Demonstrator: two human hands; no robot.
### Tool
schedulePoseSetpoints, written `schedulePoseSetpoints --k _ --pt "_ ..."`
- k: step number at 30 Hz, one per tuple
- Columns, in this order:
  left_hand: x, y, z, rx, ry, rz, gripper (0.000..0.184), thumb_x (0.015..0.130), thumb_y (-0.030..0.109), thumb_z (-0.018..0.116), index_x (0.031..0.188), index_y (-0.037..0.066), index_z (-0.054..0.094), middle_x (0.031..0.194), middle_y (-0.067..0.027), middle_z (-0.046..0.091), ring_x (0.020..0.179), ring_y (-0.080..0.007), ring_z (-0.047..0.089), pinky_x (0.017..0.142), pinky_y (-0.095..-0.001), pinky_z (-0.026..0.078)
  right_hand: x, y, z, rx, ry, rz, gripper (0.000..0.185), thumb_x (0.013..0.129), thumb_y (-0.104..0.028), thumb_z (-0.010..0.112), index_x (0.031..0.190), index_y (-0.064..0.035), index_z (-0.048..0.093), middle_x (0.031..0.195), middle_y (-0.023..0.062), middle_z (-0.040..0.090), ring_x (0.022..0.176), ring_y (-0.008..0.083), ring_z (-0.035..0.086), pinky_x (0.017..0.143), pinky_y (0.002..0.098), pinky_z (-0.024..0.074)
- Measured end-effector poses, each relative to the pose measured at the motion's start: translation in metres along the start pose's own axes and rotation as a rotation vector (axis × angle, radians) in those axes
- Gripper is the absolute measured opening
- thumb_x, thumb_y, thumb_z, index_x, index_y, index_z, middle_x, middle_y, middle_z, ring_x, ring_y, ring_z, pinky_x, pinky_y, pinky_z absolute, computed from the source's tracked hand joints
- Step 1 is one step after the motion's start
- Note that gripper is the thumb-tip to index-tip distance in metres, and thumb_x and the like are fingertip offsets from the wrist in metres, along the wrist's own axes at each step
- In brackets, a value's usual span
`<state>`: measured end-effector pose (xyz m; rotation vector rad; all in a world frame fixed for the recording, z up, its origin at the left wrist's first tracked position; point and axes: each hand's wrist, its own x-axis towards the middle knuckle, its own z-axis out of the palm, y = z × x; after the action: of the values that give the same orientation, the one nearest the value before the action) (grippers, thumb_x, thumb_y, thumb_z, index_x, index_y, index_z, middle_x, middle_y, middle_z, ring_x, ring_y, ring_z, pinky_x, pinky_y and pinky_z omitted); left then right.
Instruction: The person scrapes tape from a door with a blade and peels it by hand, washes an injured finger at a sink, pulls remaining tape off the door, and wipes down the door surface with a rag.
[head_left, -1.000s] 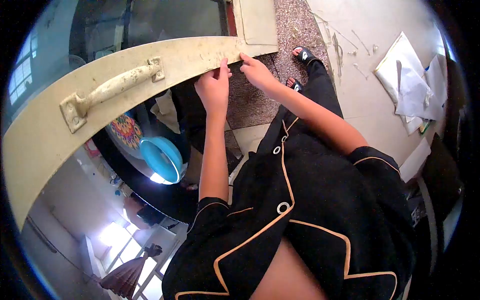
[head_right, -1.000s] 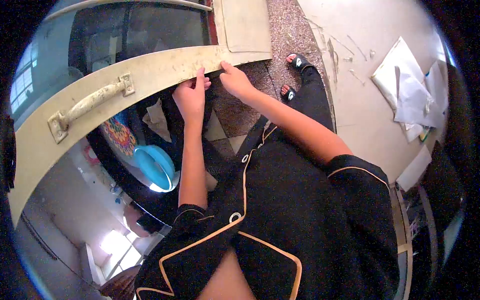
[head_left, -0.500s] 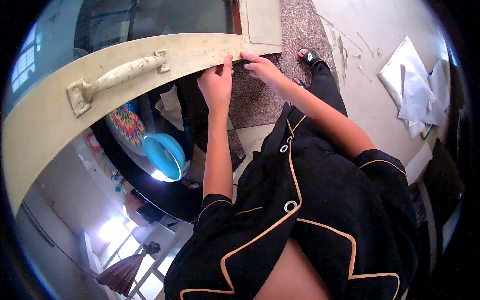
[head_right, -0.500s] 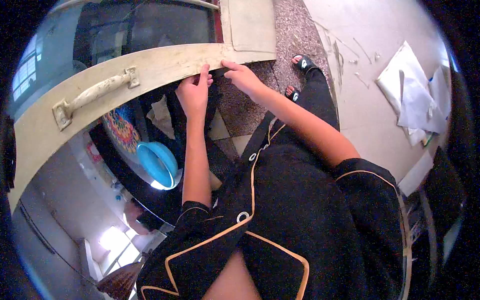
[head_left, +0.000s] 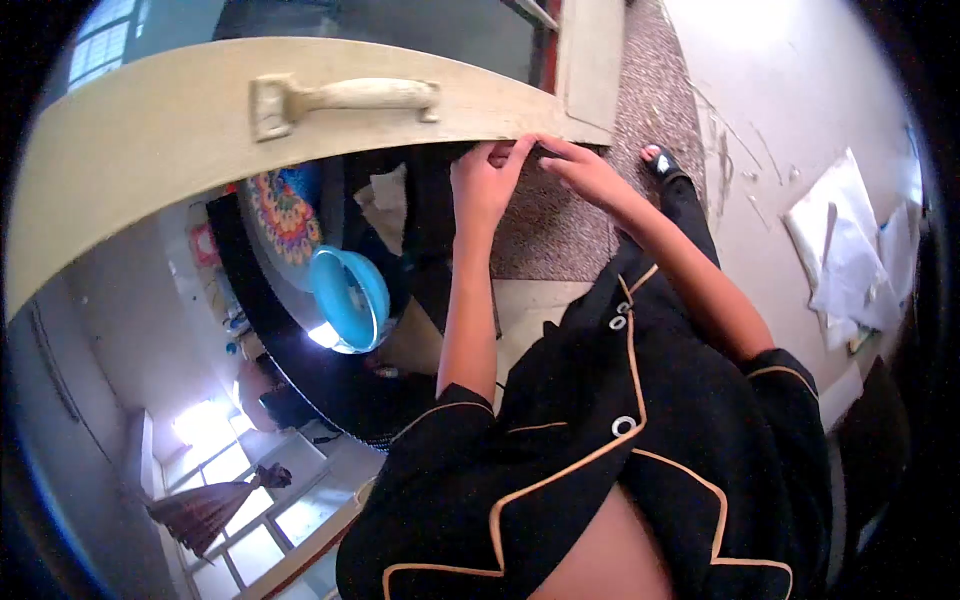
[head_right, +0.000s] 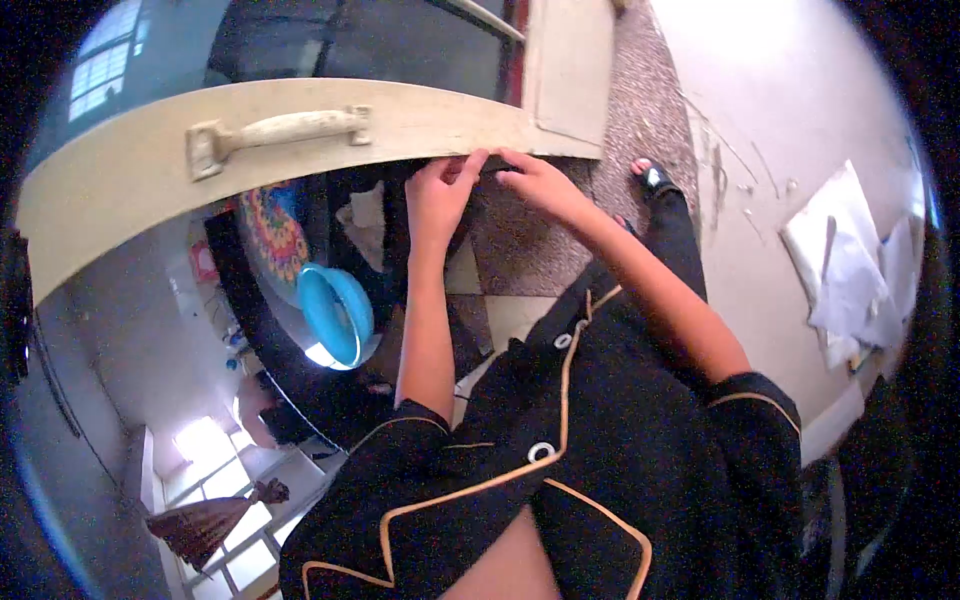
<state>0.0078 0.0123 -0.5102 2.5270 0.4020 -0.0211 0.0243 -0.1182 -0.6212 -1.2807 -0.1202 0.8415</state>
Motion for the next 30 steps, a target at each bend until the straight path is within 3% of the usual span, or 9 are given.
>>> schedulePoseSetpoints --k 4,6,7,13,16,20,24,28,30 --pt "-0.001 0.012 -0.05 -0.047 0.036 -0.055 0.032 0.079 0.029 0.075 0.089 -0.001 0.068 0.076 -0.0109 0.07 0.07 -0.0181 0.068 0.068 -0.0287 0.052 -0.019 -0.042 0.018 -0.021 0.07 -0.216 0.056 0.09 -0.028 0.061 0.14 -0.011 0.042 0.112 0.0034 0.058 0.1 0.0131 0.053 0.089 0.025 0.0416" --pt "-0.005 0.021 -0.076 -0.056 0.057 -0.052 0.032 0.078 0.028 0.076 0.09 -0.001 0.068 0.077 -0.0101 0.07 0.071 -0.0174 0.068 0.069 -0.0281 0.051 -0.022 -0.057 0.023 -0.148 0.074 -0.136 0.064 0.09 -0.031 0.059 0.139 0.0026 0.037 0.135 0.0201 0.047 0.116 0.0256 0.053 0.101 0.0326 0.0384" --pt "-0.007 0.024 -0.085 -0.125 0.083 -0.008 0.032 0.077 0.026 0.078 0.091 -0.001 0.068 0.078 -0.0094 0.07 0.073 -0.0167 0.068 0.07 -0.0279 0.051 -0.023 -0.059 0.024 -0.116 0.004 -0.095 0.065 0.09 -0.032 0.06 0.14 0.0027 0.035 0.135 0.0212 0.047 0.116 0.0275 0.052 0.101 0.0339 0.039" --pt "-0.028 0.061 -0.139 -0.534 0.33 0.211 0.06 0.074 0.019 0.081 0.12 -0.004 0.05 0.111 -0.0121 0.06 0.101 -0.0191 0.06 0.088 -0.0328 0.048 -0.049 -0.1 0.039 -0.076 -0.039 -0.369 0.06 0.091 -0.02 0.06 0.141 -0.0005 0.033 0.141 0.0156 0.036 0.118 0.0279 0.05 0.098 0.0343 0.0424" --pt "-0.029 0.086 -0.166 -0.721 0.406 0.418 0.079 0.077 0.013 0.078 0.137 -0.004 0.03 0.13 -0.0148 0.045 0.121 -0.0227 0.045 0.104 -0.0364 0.035 -0.062 -0.118 0.031 -0.047 -0.101 -0.191 0.057 0.091 -0.019 0.061 0.14 -0.0022 0.037 0.133 0.0155 0.048 0.112 0.0213 0.054 0.096 0.0324 0.0431" --pt "-0.02 0.124 -0.217 -0.723 0.585 0.63 0.078 0.079 0.009 0.074 0.139 -0.002 0.025 0.132 -0.0149 0.041 0.122 -0.0225 0.044 0.103 -0.0356 0.035 -0.067 -0.158 0.033 -0.163 -0.044 -0.403 0.042 0.092 -0.013 0.057 0.132 -0.0026 0.045 0.119 0.0146 0.055 0.103 0.0233 0.059 0.087 0.0329 0.0484" --pt "-0.01 0.171 -0.259 -0.579 0.8 0.681 0.066 0.085 0.006 0.067 0.136 -0.002 0.025 0.125 -0.0135 0.044 0.114 -0.0203 0.049 0.098 -0.0337 0.04 -0.064 -0.193 0.035 -0.191 -0.016 -0.619 0.027 0.088 -0.012 0.061 0.111 0.0004 0.052 0.103 0.013 0.054 0.091 0.0219 0.058 0.081 0.0316 0.0487" --pt "0.007 0.182 -0.244 -0.388 1.076 0.606 0.058 0.093 0.01 0.055 0.139 -0.005 0.023 0.13 -0.0171 0.043 0.116 -0.0217 0.047 0.099 -0.0352 0.038 -0.054 -0.22 0.031 -0.524 0.089 -0.888 0.03 0.083 -0.014 0.066 0.105 0.0018 0.053 0.098 0.0158 0.053 0.095 0.0314 0.053 0.084 0.038 0.0416" --pt "0.017 0.174 -0.236 -0.261 1.244 0.585 0.053 0.095 0.012 0.051 0.139 -0.005 0.026 0.131 -0.0164 0.045 0.117 -0.0213 0.047 0.099 -0.0342 0.037 -0.042 -0.228 0.027 -0.475 -0.056 -0.886 0.031 0.083 -0.015 0.067 0.105 0.0009 0.054 0.097 0.0153 0.054 0.093 0.0303 0.053 0.082 0.037 0.0426"
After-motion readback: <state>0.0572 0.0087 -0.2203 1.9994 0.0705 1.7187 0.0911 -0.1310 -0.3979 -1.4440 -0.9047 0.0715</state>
